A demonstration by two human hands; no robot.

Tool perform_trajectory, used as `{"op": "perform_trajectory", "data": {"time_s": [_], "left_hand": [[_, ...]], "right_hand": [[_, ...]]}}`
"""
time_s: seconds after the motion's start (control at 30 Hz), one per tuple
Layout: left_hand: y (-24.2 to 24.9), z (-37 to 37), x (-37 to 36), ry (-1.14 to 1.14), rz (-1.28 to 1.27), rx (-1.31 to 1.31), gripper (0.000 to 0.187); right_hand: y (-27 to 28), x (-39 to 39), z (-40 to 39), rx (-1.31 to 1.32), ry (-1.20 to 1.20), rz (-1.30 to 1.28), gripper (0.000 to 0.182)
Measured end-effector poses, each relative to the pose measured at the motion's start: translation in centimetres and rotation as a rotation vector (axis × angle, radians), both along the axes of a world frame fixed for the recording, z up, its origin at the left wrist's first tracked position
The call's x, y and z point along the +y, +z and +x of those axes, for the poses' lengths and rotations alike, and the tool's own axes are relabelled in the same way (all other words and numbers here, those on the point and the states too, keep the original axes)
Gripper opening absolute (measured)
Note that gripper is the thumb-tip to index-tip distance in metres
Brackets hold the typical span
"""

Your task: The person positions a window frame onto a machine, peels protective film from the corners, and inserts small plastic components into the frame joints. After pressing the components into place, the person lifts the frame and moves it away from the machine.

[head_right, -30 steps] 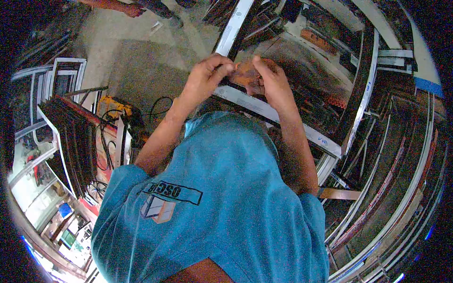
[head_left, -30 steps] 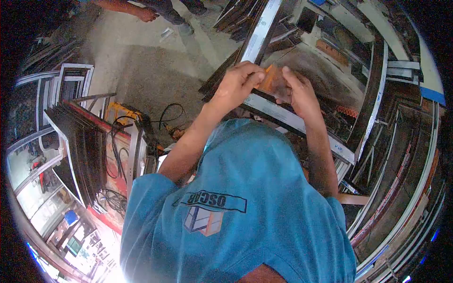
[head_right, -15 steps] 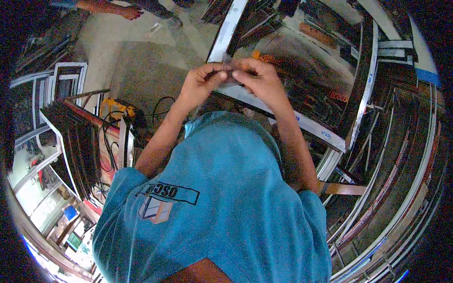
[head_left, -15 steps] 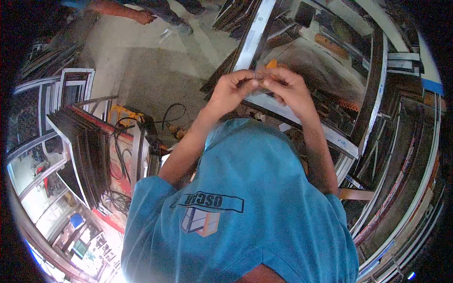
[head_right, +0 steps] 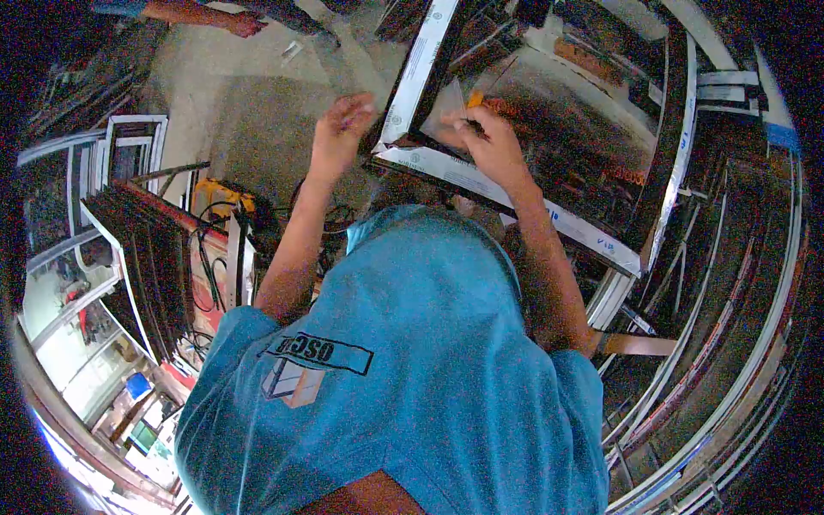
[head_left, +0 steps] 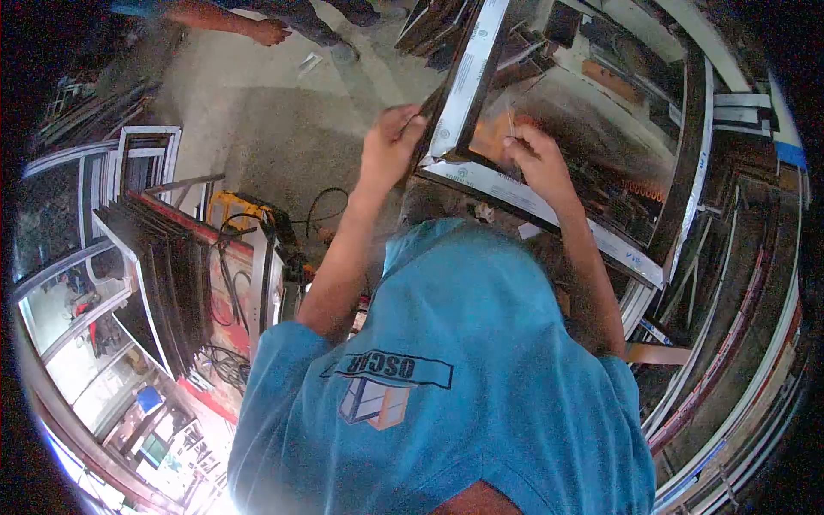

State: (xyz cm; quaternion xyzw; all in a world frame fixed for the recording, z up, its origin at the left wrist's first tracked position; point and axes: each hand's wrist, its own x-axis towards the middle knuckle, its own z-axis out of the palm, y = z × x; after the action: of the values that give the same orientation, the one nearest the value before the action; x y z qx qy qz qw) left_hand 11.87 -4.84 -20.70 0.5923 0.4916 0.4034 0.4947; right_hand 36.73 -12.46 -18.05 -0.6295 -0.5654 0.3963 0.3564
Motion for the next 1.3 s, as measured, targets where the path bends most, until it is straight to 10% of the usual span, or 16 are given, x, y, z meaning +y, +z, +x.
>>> {"op": "perform_trajectory", "data": {"time_s": [0.4,1.3], "left_hand": [[-2.2,-5.7,-4.7,-0.225,-0.440,0.243,0.042],[-1.8,-4.6,-2.9,-0.303,-0.236,0.352,0.039]], "right_hand": [[-1.7,1.1,-0.8,-0.086,0.110,-0.039,0.022],[-2.0,1.2,-0.9,0.030,0.054,-0.232,0.027]]}}
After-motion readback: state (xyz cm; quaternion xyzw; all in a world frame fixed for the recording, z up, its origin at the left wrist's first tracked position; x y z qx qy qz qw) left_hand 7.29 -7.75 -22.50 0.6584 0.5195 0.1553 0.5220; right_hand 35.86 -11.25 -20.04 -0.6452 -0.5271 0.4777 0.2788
